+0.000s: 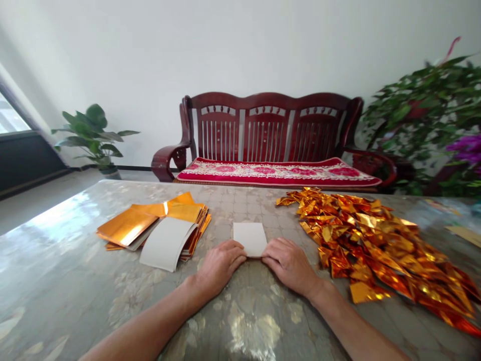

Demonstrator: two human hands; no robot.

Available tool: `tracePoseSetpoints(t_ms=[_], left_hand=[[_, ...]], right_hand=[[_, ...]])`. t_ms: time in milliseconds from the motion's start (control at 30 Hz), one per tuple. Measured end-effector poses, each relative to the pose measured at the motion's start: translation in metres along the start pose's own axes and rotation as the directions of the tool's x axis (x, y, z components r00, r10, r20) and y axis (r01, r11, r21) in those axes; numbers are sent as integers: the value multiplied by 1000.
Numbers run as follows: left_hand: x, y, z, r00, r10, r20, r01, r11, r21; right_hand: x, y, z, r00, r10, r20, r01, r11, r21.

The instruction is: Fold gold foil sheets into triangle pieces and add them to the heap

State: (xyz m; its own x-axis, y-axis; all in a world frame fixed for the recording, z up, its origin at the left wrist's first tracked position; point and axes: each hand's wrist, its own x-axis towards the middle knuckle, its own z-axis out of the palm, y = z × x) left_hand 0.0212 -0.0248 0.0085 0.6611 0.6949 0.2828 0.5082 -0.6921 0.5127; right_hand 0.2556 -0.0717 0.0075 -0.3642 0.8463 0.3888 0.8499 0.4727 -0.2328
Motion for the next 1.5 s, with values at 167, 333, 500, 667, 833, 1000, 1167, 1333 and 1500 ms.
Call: tracePoseSetpoints(t_ms=[167, 333, 500, 667, 833, 1000, 1167, 1333, 1500], left_hand=[[0, -1, -2, 997, -69, 30, 67, 997, 45], [1, -4, -3, 994, -108, -1, 107, 993, 57], [5, -4, -5, 995, -96, -20, 97, 993, 70], [7, -7, -3, 994, -106, -33, 108, 991, 72], [7, -11, -1, 988, -148, -48, 151, 987, 56], [9, -12, -2, 973, -220, -73, 225, 972, 67], [10, -10, -4, 963, -257, -83, 265, 959, 99], [7, -8, -6, 969, -234, -78, 242, 961, 136], [5, -7, -6, 971, -224, -79, 234, 961, 148]], right_hand=[[0, 4, -1, 999, 42, 21, -44, 992, 117], [1, 5, 0, 993, 119, 22, -121, 976, 180], [2, 3, 0, 978, 208, 22, -209, 960, 189], [1, 1, 3, 964, 267, 2, -261, 941, 216], [2, 1, 3, 959, 283, 1, -278, 941, 194], [4, 0, 4, 943, 334, 16, -333, 935, 118], [5, -4, 4, 942, 335, -10, -335, 942, 23], [4, -5, 5, 940, 341, -19, -342, 940, -13], [5, -5, 5, 942, 336, -14, -336, 941, -22]])
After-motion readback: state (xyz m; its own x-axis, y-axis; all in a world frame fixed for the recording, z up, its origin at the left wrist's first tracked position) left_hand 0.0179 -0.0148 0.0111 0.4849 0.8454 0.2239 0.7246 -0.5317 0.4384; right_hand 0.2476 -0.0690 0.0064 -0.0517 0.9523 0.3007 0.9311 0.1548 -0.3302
